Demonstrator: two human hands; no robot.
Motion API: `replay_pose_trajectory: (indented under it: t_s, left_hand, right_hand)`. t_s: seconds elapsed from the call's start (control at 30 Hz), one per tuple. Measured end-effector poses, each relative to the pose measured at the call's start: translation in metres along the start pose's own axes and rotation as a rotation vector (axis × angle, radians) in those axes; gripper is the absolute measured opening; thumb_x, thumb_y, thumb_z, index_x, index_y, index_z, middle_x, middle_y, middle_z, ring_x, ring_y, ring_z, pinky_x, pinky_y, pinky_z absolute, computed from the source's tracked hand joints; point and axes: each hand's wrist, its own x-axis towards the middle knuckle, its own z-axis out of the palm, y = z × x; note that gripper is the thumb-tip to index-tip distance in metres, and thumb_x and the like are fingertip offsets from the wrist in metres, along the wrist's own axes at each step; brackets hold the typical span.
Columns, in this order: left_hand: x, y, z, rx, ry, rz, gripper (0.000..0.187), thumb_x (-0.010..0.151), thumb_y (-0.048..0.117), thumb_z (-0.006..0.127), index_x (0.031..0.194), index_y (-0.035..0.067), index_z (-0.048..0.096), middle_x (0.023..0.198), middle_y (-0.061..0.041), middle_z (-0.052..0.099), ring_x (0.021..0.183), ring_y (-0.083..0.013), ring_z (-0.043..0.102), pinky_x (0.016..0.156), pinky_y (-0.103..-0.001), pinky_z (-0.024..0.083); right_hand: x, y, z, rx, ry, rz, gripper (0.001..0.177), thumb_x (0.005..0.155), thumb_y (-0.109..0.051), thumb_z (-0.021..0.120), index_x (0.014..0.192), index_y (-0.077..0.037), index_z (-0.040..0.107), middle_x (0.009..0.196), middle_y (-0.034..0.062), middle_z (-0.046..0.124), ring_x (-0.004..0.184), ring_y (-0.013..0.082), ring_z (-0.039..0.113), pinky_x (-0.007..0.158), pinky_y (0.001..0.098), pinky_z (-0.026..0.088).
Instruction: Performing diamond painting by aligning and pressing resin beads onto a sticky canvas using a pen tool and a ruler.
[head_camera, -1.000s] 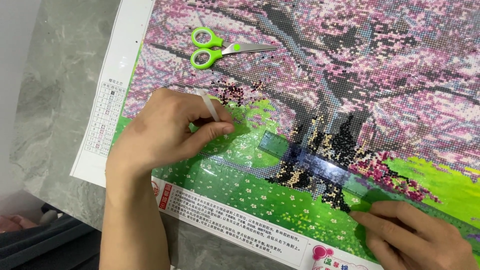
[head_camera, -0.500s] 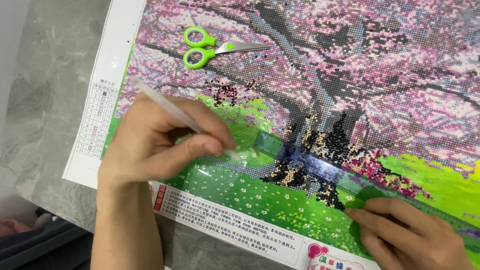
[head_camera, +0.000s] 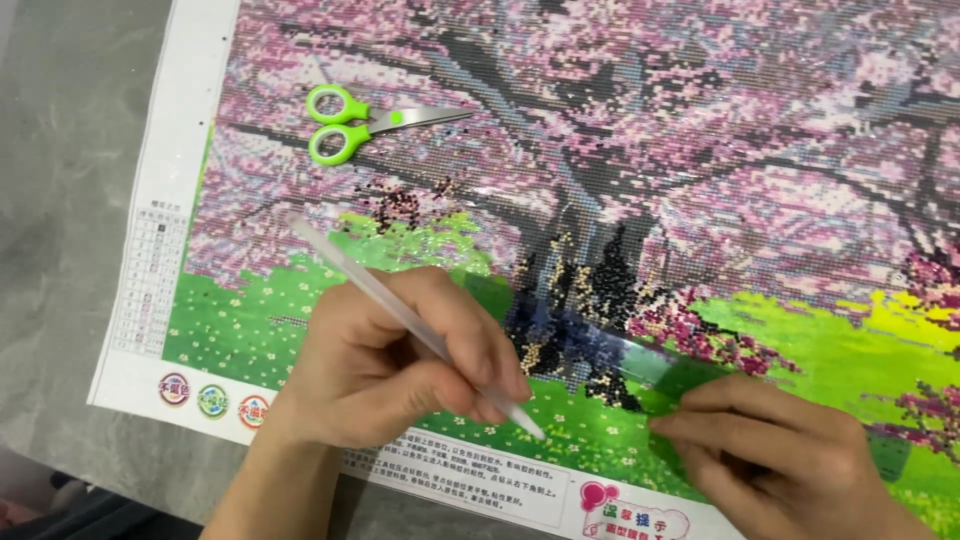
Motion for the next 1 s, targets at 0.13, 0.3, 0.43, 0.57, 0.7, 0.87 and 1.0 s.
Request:
replay_pose_trajectory:
  t_s: [0.13, 0.3, 0.43, 0.57, 0.7, 0.87, 1.0]
  left_hand:
    - [0.0, -0.006, 0.012, -0.045, 0.059, -0.1, 0.013, 0.085, -0.007, 0.065, 0.091, -0.002, 0.055, 0.09, -0.026, 0.066, 0.077, -0.0303, 0.072, 0.071, -0.032, 0.064]
    - [0.009, -0.01, 0.031, 0.068, -0.023, -0.101, 0.01, 0.087, 0.002, 0.068, 0.089, 0.003, 0.058, 0.09, -0.021, 0.069, 0.082, -0.0252, 0.072, 0.076, -0.032, 0.063]
    - [0.016, 0.001, 0.054, 0.282, -0.141, -0.064, 0.008, 0.093, 0.012, 0.061, 0.092, 0.005, 0.063, 0.091, -0.013, 0.071, 0.087, -0.0229, 0.074, 0.081, -0.029, 0.062]
    - [0.02, 0.006, 0.062, 0.414, -0.196, -0.097, 0.011, 0.097, 0.013, 0.053, 0.096, 0.006, 0.061, 0.099, -0.014, 0.07, 0.09, -0.0241, 0.073, 0.084, -0.031, 0.061]
    - [0.02, 0.001, 0.061, 0.485, -0.235, -0.053, 0.007, 0.096, 0.012, 0.056, 0.098, 0.006, 0.06, 0.099, -0.013, 0.069, 0.087, -0.0238, 0.074, 0.081, -0.03, 0.061]
    - [0.022, 0.004, 0.063, 0.476, -0.225, -0.086, 0.006, 0.095, 0.011, 0.057, 0.098, 0.007, 0.061, 0.1, -0.012, 0.069, 0.087, -0.0218, 0.073, 0.08, -0.029, 0.06]
    - [0.017, -0.006, 0.062, 0.4, -0.161, -0.027, 0.014, 0.097, 0.016, 0.053, 0.094, 0.007, 0.062, 0.095, -0.015, 0.072, 0.088, -0.0237, 0.075, 0.08, -0.028, 0.062]
  right_hand:
    - [0.001, -0.008, 0.003, 0.103, 0.01, 0.022, 0.014, 0.078, -0.013, 0.066, 0.084, -0.014, 0.079, 0.082, 0.0044, 0.072, 0.059, 0.0099, 0.069, 0.046, 0.0238, 0.048]
    - [0.0, -0.017, 0.007, 0.296, 0.038, 0.143, 0.011, 0.075, -0.012, 0.072, 0.083, -0.012, 0.08, 0.078, 0.004, 0.073, 0.05, 0.0083, 0.065, 0.042, 0.0229, 0.049]
    - [-0.004, -0.017, 0.012, 0.447, -0.01, 0.068, 0.014, 0.079, -0.019, 0.072, 0.088, -0.009, 0.078, 0.08, 0.0046, 0.073, 0.054, 0.0086, 0.067, 0.045, 0.0192, 0.051]
    - [-0.005, -0.02, 0.014, 0.519, 0.028, 0.075, 0.013, 0.079, -0.017, 0.073, 0.082, -0.004, 0.074, 0.075, 0.0073, 0.069, 0.051, 0.0124, 0.061, 0.042, 0.0219, 0.047]
    - [-0.007, -0.016, 0.012, 0.527, 0.038, 0.053, 0.016, 0.081, -0.021, 0.071, 0.087, -0.006, 0.074, 0.078, 0.0076, 0.07, 0.053, 0.0125, 0.063, 0.044, 0.0207, 0.049]
    - [-0.003, -0.018, 0.01, 0.504, 0.035, -0.026, 0.013, 0.084, -0.016, 0.068, 0.086, -0.003, 0.07, 0.077, 0.0084, 0.067, 0.059, 0.0169, 0.065, 0.055, 0.0237, 0.053]
    - [-0.004, -0.017, 0.008, 0.5, 0.034, -0.082, 0.012, 0.084, -0.015, 0.067, 0.087, -0.003, 0.07, 0.08, 0.0106, 0.066, 0.058, 0.0168, 0.063, 0.054, 0.0226, 0.052]
